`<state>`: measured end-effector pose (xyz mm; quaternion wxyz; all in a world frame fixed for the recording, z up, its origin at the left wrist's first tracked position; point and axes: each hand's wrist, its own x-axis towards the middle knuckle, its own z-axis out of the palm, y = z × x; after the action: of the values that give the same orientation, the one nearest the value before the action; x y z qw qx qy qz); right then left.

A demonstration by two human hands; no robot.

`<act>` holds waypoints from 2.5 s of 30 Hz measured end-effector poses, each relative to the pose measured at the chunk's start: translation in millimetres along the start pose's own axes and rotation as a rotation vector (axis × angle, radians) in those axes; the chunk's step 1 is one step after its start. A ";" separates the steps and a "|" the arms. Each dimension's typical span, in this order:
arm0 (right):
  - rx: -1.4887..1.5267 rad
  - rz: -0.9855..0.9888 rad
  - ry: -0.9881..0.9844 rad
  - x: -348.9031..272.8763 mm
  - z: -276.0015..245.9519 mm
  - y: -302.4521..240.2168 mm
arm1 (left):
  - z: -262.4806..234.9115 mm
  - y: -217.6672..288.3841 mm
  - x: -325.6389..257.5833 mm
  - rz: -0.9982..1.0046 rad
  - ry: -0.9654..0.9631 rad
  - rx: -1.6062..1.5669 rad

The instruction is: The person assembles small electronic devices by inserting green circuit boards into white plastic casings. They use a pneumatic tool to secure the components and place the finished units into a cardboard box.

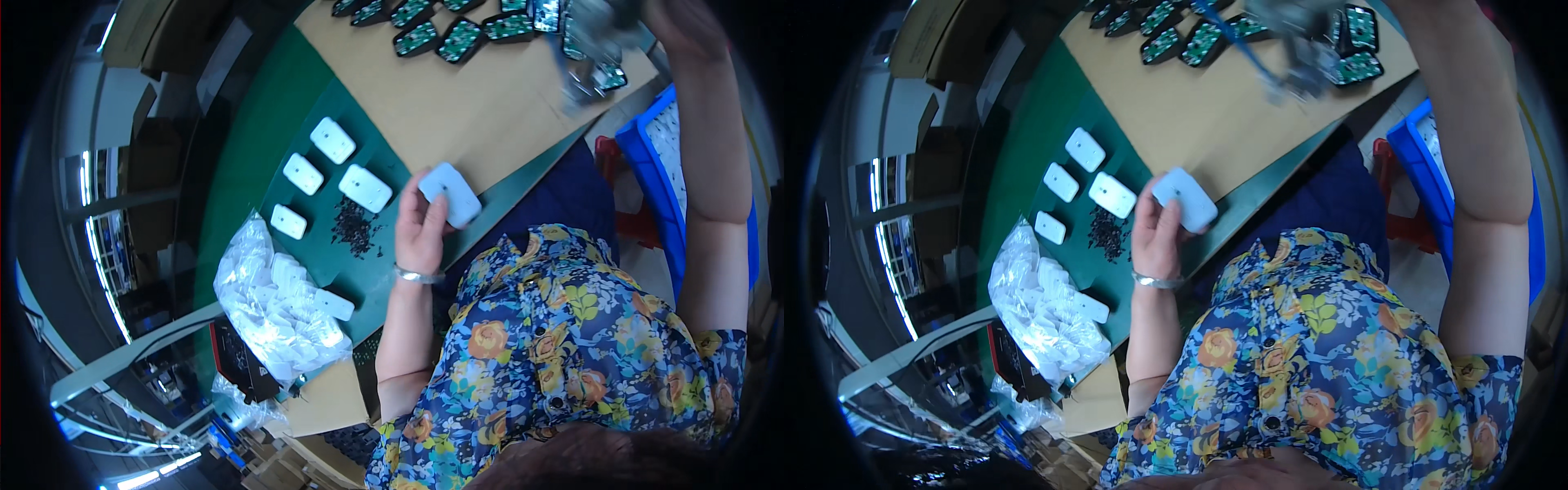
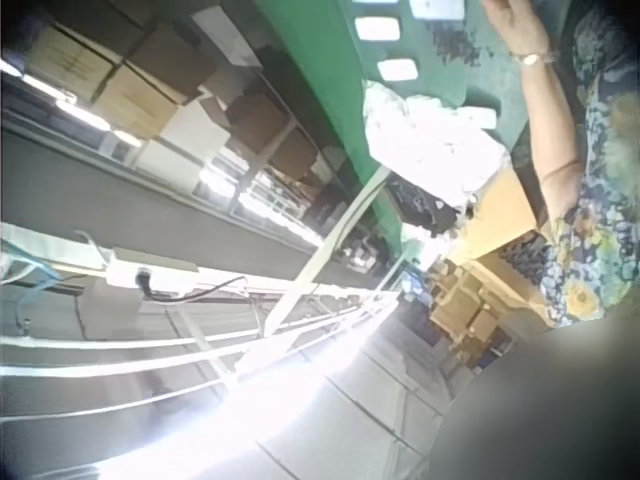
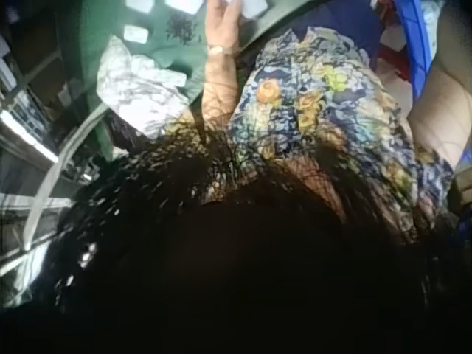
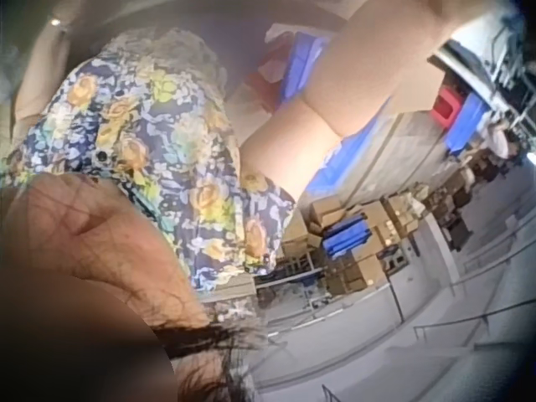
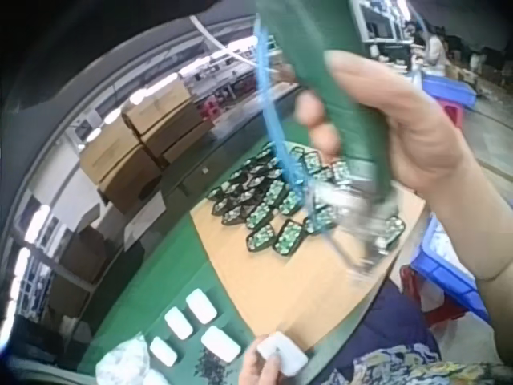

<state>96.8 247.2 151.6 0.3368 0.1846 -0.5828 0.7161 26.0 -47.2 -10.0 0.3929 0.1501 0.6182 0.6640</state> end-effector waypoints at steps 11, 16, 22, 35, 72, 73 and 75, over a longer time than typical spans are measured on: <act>-0.783 0.357 0.065 -49.3 -40.5 -8.7 | -25.4 13.5 50.3 0.107 0.308 0.750; -1.453 0.315 -0.057 -146.4 -76.4 8.3 | 28.0 46.3 33.3 0.623 0.268 1.053; -1.385 0.172 -0.065 -149.5 -98.8 48.2 | 115.2 47.8 58.5 0.696 -0.121 0.999; -0.917 -0.069 -0.021 -206.7 -48.3 -5.2 | 157.0 44.4 52.4 -0.605 -0.569 -0.074; -0.871 0.951 0.575 -280.6 -182.7 -44.4 | 174.0 16.6 62.0 -0.527 -0.877 -0.105; -0.781 0.927 0.417 -263.2 -159.7 -41.2 | 175.8 17.7 67.4 -0.514 -0.930 -0.102; -0.607 0.927 0.216 -236.2 -115.5 -29.0 | 177.4 18.9 73.6 -0.577 -0.954 -0.144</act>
<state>298.3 297.6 -12.2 0.0830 -0.2701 -0.7449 0.6044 93.6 131.0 20.5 0.8037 0.2315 0.3413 0.4289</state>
